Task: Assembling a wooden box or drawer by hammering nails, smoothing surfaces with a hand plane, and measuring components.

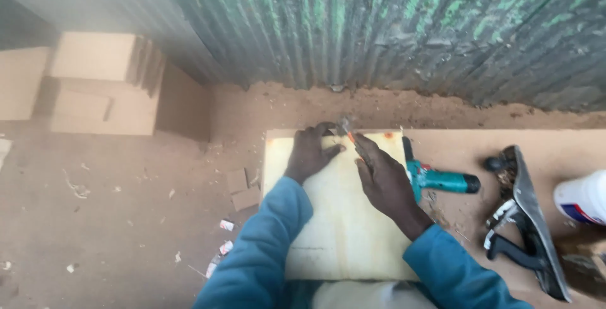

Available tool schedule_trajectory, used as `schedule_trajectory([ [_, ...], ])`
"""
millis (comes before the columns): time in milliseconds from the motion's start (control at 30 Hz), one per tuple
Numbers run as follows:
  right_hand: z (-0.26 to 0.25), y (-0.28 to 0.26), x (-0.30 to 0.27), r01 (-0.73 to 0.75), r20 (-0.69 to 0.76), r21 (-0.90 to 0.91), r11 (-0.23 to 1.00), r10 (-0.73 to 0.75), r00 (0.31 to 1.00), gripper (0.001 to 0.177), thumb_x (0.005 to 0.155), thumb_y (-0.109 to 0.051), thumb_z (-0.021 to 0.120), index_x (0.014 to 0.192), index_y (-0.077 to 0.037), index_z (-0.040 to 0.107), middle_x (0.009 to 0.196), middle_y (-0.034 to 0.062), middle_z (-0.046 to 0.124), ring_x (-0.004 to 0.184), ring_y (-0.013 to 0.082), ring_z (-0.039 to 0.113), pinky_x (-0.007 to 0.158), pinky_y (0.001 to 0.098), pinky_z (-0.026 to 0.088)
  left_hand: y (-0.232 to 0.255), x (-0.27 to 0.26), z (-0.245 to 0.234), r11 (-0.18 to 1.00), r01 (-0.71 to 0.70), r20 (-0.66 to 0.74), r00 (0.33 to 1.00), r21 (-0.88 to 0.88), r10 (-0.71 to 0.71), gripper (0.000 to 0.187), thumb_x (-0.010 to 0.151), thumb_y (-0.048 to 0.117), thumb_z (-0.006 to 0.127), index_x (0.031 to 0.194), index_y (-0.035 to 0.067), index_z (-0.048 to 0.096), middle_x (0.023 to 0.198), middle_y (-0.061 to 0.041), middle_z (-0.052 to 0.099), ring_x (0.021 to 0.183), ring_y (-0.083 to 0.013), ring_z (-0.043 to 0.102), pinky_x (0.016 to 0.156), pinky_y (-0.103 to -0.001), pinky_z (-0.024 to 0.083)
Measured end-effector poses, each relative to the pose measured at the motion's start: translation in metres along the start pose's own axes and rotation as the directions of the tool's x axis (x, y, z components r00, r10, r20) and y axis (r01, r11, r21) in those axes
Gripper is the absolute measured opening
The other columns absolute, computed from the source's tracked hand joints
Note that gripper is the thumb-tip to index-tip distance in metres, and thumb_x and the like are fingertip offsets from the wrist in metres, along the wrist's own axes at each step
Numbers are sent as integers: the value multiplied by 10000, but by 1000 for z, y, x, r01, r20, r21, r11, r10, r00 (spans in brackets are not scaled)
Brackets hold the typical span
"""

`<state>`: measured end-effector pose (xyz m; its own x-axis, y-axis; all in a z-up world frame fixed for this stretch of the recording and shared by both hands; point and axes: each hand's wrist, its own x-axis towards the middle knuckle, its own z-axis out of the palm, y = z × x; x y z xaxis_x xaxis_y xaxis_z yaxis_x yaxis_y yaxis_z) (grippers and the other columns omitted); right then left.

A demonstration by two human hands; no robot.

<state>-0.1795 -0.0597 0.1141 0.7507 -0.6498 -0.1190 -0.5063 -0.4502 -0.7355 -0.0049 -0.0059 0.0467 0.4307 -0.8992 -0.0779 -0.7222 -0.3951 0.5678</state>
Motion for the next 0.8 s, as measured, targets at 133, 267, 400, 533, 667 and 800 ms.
schedule_trajectory([
  [133, 8, 1, 0, 74, -147, 77, 994, -63, 987, 458, 925, -180, 517, 1374, -239, 449, 1314, 90, 577, 1126, 328, 583, 887, 530, 505, 3, 4, -8, 999, 46, 46, 998, -6, -46, 429, 817, 285, 702, 1189, 125, 560, 1000, -1, 714, 1009, -189, 659, 961, -342, 469],
  [267, 19, 13, 7, 63, 115, -358, 931, -23, 993, 397, 981, -221, 410, 1362, -323, 371, 1002, 38, 636, 939, 270, 685, 817, 473, 570, -5, 1, -4, 999, 30, 41, 999, 35, -31, 388, 832, 344, 681, 1146, 147, 565, 1023, 13, 701, 1047, -185, 643, 982, -346, 449],
  [400, 17, 15, 1, -49, -21, 326, 944, 59, 998, 524, 905, -125, 508, 1405, -146, 352, 1270, 262, 557, 1174, 391, 541, 916, 534, 481, -30, 9, 27, 942, -259, -192, 957, -215, 219, 410, 757, 186, 711, 1146, 169, 583, 970, -19, 722, 994, -249, 677, 906, -404, 480],
  [533, 59, 63, -31, -201, -24, 771, 604, 344, 939, 369, 908, -170, 574, 1240, -63, 453, 662, 64, 552, 435, 137, 571, 347, 221, 474, -52, 6, 38, 946, -262, -154, 960, -188, 235, 484, 784, 87, 614, 1258, 168, 564, 1028, -96, 690, 1053, -327, 628, 914, -458, 460],
  [667, 39, 43, -49, -341, 171, 783, 520, 346, 922, 495, 894, -247, 592, 1267, 8, 390, 641, 118, 563, 419, 179, 603, 266, 242, 448, -29, 3, 11, 926, -123, -107, 990, -357, 91, 461, 814, -8, 500, 1245, 135, 575, 998, -147, 681, 1032, -358, 629, 893, -494, 499],
  [800, 7, 25, -54, -360, 326, 436, 825, 228, 917, 654, 843, -394, 611, 1350, -33, 412, 807, 135, 682, 585, 167, 680, 465, 291, 556, -11, -3, -4, 932, 51, -20, 998, -358, -62, 392, 878, 1, 466, 1236, 137, 553, 1069, -112, 657, 1061, -327, 616, 899, -489, 497],
])
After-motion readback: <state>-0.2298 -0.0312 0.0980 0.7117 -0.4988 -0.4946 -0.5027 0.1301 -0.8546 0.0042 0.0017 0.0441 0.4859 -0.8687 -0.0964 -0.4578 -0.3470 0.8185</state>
